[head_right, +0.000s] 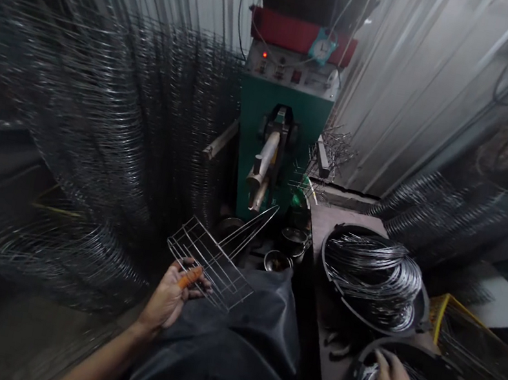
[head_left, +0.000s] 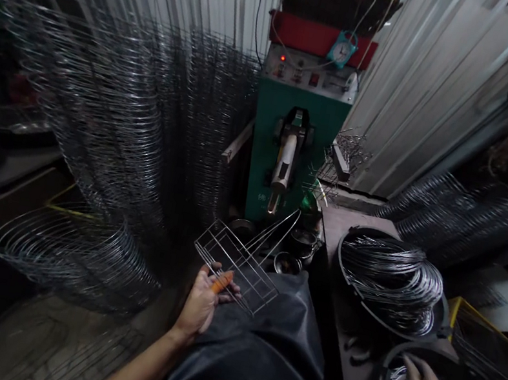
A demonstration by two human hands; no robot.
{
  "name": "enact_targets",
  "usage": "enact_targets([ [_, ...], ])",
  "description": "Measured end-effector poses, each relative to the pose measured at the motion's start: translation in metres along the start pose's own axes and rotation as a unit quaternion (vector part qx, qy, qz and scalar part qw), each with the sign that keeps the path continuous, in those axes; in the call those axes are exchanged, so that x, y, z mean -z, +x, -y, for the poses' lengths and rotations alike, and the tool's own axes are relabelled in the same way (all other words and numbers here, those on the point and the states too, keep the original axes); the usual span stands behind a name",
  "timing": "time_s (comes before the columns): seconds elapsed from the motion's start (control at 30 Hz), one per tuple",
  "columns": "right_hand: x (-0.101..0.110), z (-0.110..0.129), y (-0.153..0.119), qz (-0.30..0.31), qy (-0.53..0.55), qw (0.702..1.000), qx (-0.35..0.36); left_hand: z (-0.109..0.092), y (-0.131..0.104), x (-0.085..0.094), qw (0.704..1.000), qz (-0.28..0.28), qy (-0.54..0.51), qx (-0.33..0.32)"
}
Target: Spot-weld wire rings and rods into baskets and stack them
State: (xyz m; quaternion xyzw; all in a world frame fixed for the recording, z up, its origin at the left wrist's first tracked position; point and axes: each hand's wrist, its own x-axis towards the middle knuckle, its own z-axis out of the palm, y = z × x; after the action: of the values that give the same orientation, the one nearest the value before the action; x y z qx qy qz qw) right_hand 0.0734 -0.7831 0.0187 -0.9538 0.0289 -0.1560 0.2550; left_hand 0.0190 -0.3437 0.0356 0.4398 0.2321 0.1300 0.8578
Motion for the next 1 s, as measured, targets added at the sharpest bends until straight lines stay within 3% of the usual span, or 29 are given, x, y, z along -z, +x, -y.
enact_targets([
  [0.07, -0.023, 0.059, 0.024, 0.068, 0.072, 0.995, 0.025, 0.008, 0.005, 0.000, 1.000, -0.001, 0.018, -0.013],
  [0.2, -0.082, 0.168, 0.065, 0.199, 0.165, 0.957, 0.133, 0.020, 0.003, 0.010, 1.000, -0.006, 0.019, -0.014],
  [0.27, -0.109, 0.208, 0.078, 0.227, 0.203, 0.935, 0.181, 0.023, 0.001, 0.016, 1.000, -0.013, 0.008, -0.007],
  [0.37, -0.139, 0.246, 0.086, 0.268, 0.247, 0.909, 0.202, 0.025, -0.001, 0.026, 1.000, -0.025, -0.004, 0.001],
  [0.53, -0.165, 0.261, 0.074, 0.336, 0.353, 0.866, 0.109, 0.028, 0.005, 0.040, 1.000, -0.021, -0.007, 0.005],
  [0.7, -0.173, 0.261, 0.059, 0.339, 0.476, 0.810, 0.052, 0.028, 0.007, 0.046, 0.999, -0.007, -0.017, 0.029],
  [0.93, -0.169, 0.266, 0.058, 0.331, 0.482, 0.808, 0.073, 0.020, 0.011, 0.057, 0.998, -0.003, 0.050, 0.048],
  [1.0, -0.169, 0.267, 0.057, 0.326, 0.487, 0.807, 0.076, 0.011, 0.013, 0.064, 0.993, -0.040, 0.107, 0.030],
])
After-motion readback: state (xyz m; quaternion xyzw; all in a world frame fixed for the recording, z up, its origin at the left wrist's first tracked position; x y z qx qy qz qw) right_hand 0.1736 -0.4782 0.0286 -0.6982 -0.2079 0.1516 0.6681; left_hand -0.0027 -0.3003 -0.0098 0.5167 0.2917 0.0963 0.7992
